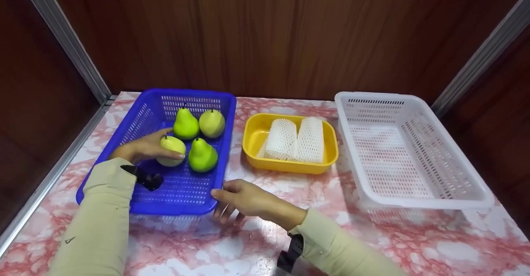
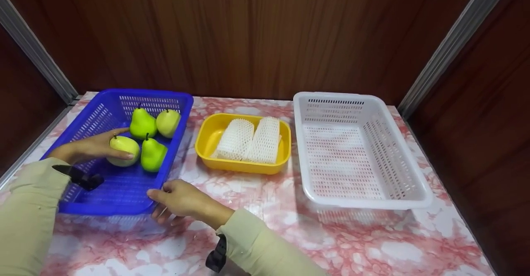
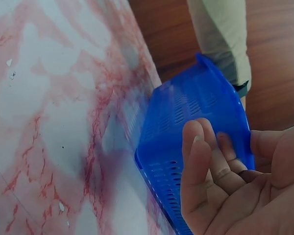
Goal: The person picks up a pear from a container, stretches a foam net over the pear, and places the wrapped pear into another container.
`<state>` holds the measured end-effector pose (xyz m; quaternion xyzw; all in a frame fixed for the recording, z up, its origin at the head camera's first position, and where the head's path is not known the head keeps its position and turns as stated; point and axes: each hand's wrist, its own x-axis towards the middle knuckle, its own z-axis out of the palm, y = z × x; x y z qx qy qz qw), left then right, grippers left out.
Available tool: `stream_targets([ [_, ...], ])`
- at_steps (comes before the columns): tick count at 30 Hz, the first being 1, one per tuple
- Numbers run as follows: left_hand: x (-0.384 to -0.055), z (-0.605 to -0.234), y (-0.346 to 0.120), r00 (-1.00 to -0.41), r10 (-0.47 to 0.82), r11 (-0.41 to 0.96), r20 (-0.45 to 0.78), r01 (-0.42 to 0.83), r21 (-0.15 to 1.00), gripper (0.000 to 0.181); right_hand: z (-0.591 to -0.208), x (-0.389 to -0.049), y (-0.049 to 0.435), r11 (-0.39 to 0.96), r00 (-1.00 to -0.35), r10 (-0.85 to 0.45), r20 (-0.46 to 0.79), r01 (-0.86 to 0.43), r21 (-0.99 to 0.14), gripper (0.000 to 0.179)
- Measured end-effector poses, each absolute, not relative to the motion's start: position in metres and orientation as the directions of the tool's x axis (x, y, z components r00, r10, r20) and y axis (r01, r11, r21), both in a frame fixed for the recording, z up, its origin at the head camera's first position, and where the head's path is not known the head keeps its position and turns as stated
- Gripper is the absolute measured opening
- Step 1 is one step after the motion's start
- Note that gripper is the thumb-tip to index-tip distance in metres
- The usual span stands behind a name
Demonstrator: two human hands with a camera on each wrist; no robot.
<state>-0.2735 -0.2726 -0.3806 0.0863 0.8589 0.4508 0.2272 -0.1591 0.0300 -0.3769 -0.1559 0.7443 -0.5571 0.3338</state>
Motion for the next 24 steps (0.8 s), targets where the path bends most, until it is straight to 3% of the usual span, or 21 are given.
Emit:
stream_targets([
  [10,-0.2685,-0.3776,-0.2739,-0.906,0.271,0.631,-0.326,-0.089,0.771,0.098,-0.3787,-0.1586,0.03,0.329,-0.726,-0.605,-0.326,0.144,-0.933,0.026],
  [18,-0.2681,-0.3804,-0.2768,-0.945,0.21,0.633,-0.253,-0.065,0.771,0.071,-0.3796,-0.1585,0.0294,0.328,-0.73,-0.603,-0.321,0.14,-0.934,0.025],
  [24,-0.2691,-0.3803,-0.2774,-0.949,0.195,0.627,-0.246,-0.072,0.775,0.065,-0.3793,-0.1593,0.0293,0.333,-0.736,-0.594,-0.323,0.14,-0.932,0.025],
])
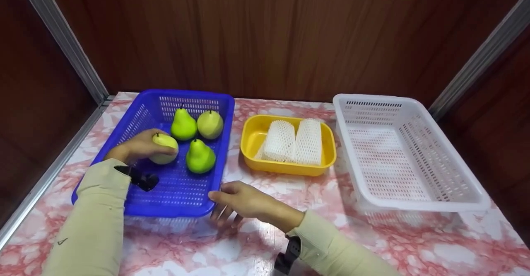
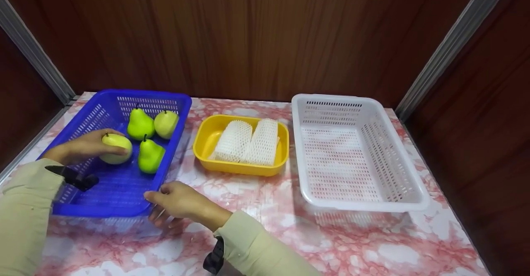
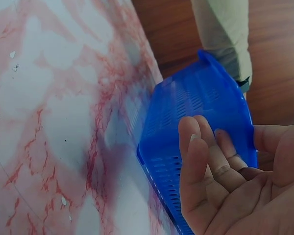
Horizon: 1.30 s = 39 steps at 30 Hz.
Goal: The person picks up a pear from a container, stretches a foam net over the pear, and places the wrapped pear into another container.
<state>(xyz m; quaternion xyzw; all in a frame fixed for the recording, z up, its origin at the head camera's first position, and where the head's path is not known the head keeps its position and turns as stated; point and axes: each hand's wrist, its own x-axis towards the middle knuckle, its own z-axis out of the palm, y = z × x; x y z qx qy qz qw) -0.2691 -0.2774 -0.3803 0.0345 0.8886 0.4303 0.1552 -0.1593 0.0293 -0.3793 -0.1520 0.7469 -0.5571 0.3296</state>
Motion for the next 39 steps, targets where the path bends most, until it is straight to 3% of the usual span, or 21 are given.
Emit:
stream_targets([
  [10,-0.268,-0.375,-0.285,-0.951,0.184,0.605,-0.247,-0.088,0.791,0.064,-0.38,-0.158,0.028,0.332,-0.738,-0.592,-0.324,0.143,-0.932,0.026],
  [17,-0.267,-0.37,-0.289,-0.95,0.159,0.595,-0.267,-0.124,0.794,0.073,-0.38,-0.159,0.029,0.319,-0.736,-0.598,-0.317,0.145,-0.937,0.025],
  [39,-0.26,-0.341,-0.286,-0.982,0.112,0.59,-0.153,-0.058,0.805,0.07,-0.376,-0.172,0.059,0.263,-0.747,-0.622,-0.233,0.081,-0.961,0.04],
])
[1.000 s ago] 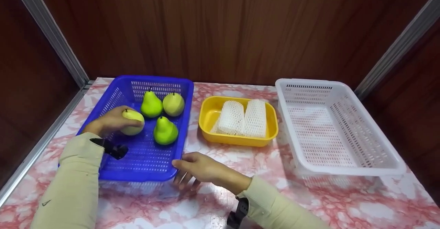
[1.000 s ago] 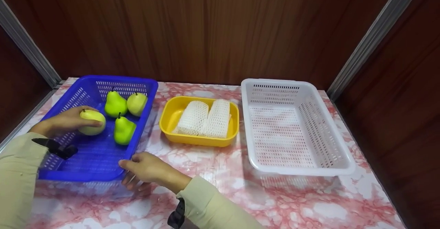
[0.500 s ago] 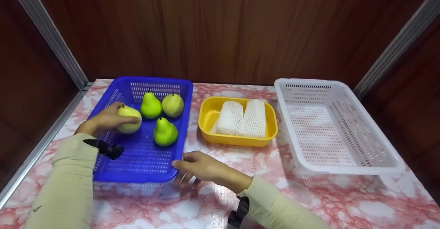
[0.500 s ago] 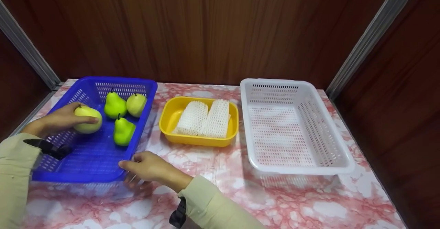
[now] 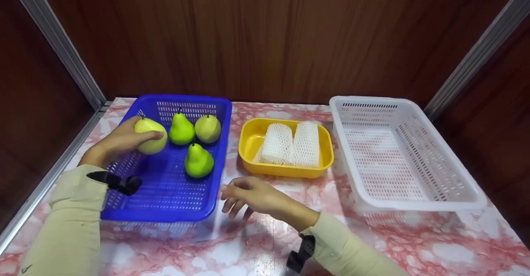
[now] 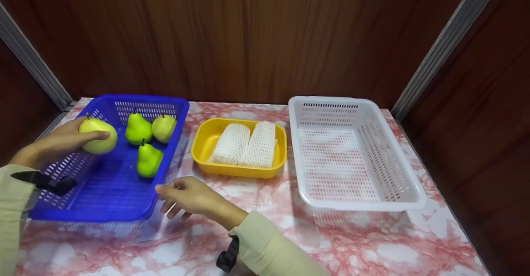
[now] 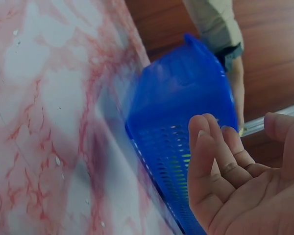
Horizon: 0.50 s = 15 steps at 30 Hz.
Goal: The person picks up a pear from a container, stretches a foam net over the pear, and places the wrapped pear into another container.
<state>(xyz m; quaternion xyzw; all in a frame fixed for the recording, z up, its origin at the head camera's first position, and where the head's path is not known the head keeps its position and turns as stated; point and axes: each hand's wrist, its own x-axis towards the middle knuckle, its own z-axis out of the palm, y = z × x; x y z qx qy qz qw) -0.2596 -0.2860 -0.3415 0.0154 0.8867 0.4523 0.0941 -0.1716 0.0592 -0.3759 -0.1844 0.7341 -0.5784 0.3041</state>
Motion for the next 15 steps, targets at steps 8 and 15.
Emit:
stream_targets([
  [8,-0.241,-0.324,-0.277,-0.986,0.113,0.563,-0.121,-0.037,0.826,0.08,-0.371,-0.174,0.079,0.207,-0.783,-0.603,-0.155,0.034,-0.978,0.031],
  [15,-0.218,-0.313,-0.261,-0.989,0.144,0.552,0.016,0.094,0.829,0.069,-0.371,-0.172,0.093,0.111,-0.834,-0.548,-0.06,-0.001,-0.994,0.026],
])
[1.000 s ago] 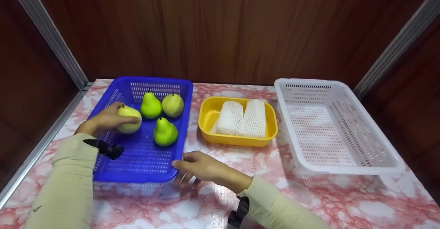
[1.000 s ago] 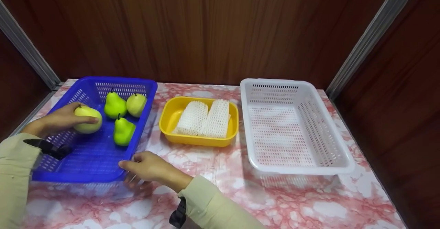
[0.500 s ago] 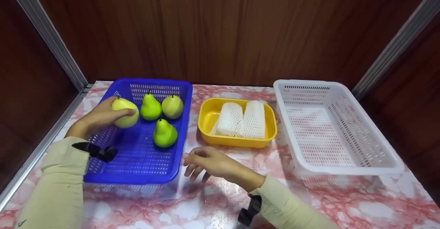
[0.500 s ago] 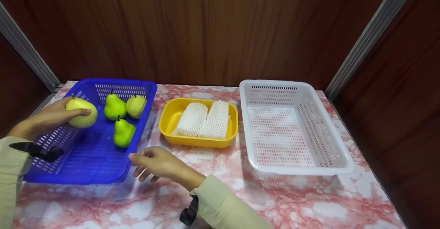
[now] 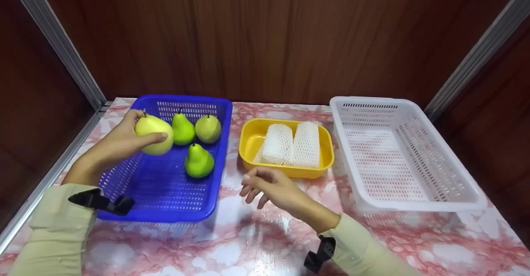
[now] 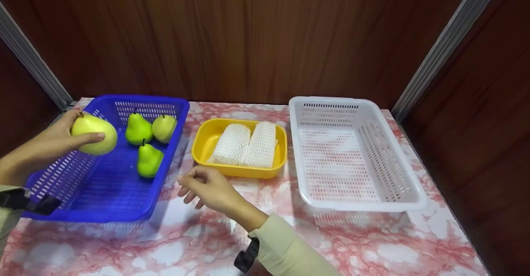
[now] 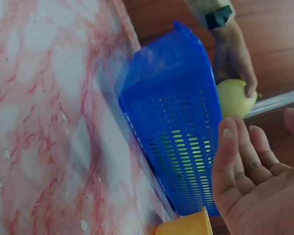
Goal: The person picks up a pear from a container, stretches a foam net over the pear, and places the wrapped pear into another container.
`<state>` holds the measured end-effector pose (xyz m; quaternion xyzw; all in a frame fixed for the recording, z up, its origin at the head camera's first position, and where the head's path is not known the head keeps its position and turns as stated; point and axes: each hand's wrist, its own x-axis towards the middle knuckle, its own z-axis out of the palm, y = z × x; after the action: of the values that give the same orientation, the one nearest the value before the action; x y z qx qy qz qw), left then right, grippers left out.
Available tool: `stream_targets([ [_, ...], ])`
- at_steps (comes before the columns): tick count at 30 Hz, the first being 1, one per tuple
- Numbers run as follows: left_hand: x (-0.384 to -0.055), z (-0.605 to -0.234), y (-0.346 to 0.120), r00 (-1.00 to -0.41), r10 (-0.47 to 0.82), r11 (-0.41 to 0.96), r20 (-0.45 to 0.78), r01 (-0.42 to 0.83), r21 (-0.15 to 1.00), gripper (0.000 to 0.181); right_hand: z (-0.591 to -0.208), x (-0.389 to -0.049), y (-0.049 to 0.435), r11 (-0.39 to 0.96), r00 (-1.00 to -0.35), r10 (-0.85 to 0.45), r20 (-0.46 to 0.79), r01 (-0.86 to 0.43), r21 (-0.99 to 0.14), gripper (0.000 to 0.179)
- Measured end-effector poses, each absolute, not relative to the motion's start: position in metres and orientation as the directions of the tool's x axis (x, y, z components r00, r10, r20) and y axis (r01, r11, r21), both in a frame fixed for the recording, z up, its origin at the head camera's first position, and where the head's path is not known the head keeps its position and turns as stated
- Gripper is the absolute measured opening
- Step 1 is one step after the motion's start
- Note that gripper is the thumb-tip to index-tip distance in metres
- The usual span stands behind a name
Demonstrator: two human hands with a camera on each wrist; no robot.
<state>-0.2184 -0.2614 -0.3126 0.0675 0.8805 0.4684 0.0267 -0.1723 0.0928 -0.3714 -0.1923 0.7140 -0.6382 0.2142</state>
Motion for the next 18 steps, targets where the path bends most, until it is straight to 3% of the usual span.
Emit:
stream_targets([
  [5,-0.204,-0.308,-0.246,-0.978,0.185,0.544,0.095,0.183,0.819,0.064,-0.37,-0.169,0.099,0.045,-0.861,-0.509,0.002,-0.029,-0.999,0.024],
  [18,-0.158,-0.311,-0.212,-0.945,0.311,0.443,0.102,0.239,0.864,0.056,-0.369,-0.162,0.107,0.004,-0.886,-0.448,0.116,-0.131,-0.991,0.03],
])
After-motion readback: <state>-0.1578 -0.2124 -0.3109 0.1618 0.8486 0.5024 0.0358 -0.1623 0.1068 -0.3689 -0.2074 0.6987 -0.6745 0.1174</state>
